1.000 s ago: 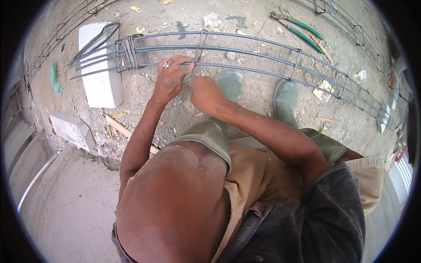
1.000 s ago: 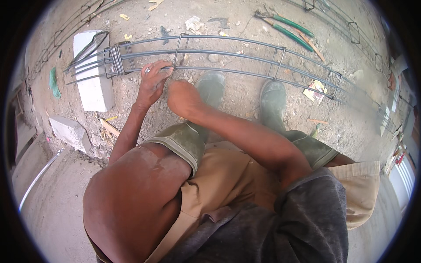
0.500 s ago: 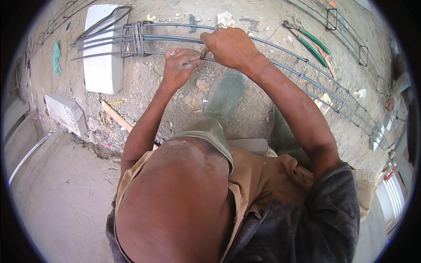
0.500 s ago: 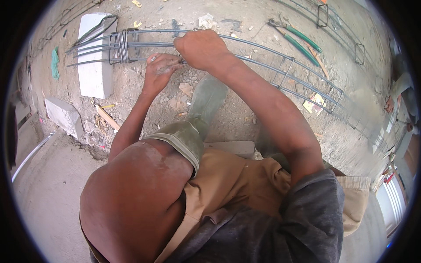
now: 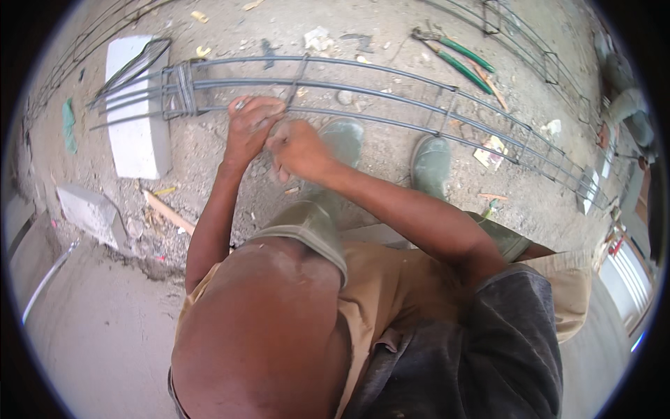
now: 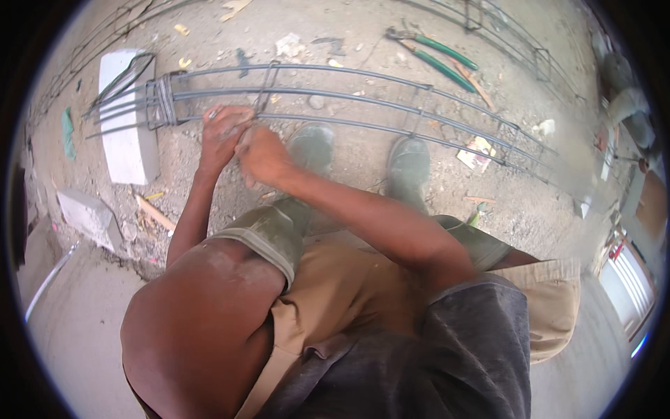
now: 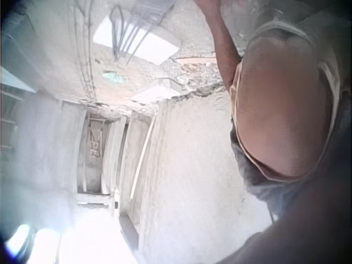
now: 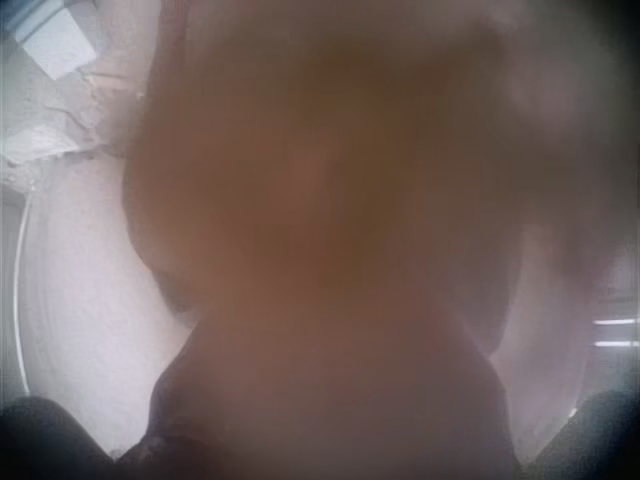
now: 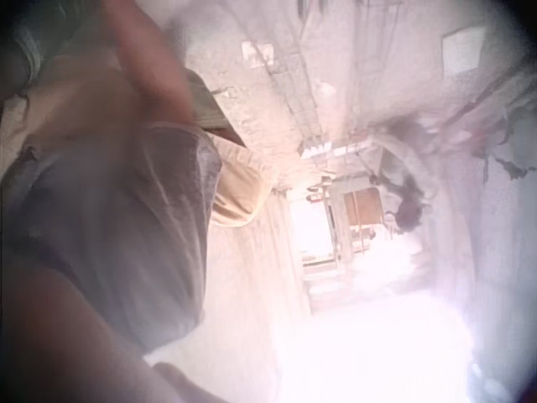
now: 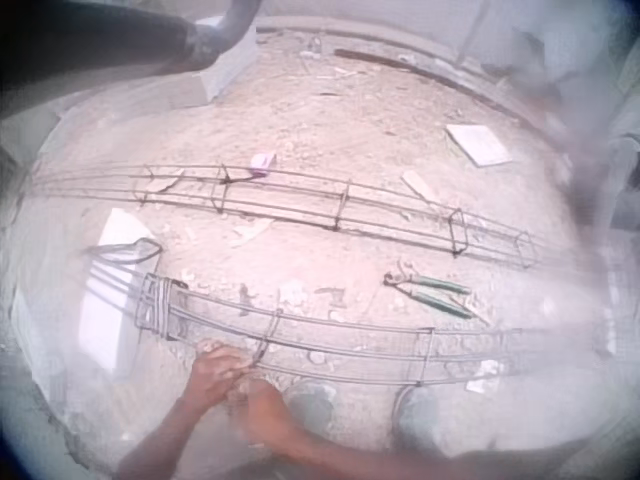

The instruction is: The person prepares a rebar cage by hand, using wire and pliers to secure metal rods together.

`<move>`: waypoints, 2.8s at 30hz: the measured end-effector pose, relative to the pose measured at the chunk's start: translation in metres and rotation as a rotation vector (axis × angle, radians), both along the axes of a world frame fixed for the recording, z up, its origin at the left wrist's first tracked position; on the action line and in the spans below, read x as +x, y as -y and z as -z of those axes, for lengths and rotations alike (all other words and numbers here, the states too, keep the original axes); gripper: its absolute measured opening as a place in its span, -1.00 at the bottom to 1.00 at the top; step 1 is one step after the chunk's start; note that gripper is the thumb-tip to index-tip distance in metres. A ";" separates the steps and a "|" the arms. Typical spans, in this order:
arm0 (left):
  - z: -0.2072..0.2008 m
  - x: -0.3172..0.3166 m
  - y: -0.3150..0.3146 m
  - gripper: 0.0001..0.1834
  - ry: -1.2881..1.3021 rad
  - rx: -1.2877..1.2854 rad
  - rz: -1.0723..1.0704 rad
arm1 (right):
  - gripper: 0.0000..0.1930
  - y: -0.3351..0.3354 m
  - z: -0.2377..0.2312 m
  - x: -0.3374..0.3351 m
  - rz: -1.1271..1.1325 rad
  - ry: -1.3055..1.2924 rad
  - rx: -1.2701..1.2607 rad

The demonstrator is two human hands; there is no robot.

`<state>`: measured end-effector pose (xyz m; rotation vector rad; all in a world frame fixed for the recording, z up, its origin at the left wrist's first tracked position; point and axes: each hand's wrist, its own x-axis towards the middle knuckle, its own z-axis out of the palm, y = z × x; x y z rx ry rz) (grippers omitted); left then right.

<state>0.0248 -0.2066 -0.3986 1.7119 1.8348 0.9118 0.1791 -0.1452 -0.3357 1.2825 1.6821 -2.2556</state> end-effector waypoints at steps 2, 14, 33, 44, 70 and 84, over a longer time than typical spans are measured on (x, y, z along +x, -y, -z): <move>0.002 -0.001 0.006 -0.80 -0.029 0.008 -0.018 | -0.67 -0.044 -0.013 0.016 -0.178 0.013 0.106; -0.041 0.014 -0.023 -0.14 -0.378 -0.286 0.155 | -0.39 -0.297 0.037 0.238 -0.826 1.095 1.168; -0.010 0.007 -0.012 -0.16 -0.351 -0.215 0.061 | -0.73 -0.207 -0.104 0.165 -0.292 0.456 0.051; -0.016 0.044 0.038 -0.47 -0.042 0.015 -0.395 | -0.57 -0.090 -0.099 0.120 -0.200 0.343 -0.595; -0.057 0.091 0.021 -0.51 1.290 -0.442 -0.745 | -0.62 -0.067 -0.117 0.088 -0.695 0.502 0.098; -0.054 0.079 0.013 -0.80 1.690 -0.466 -0.807 | -0.35 -0.057 -0.131 0.084 -0.694 0.391 0.028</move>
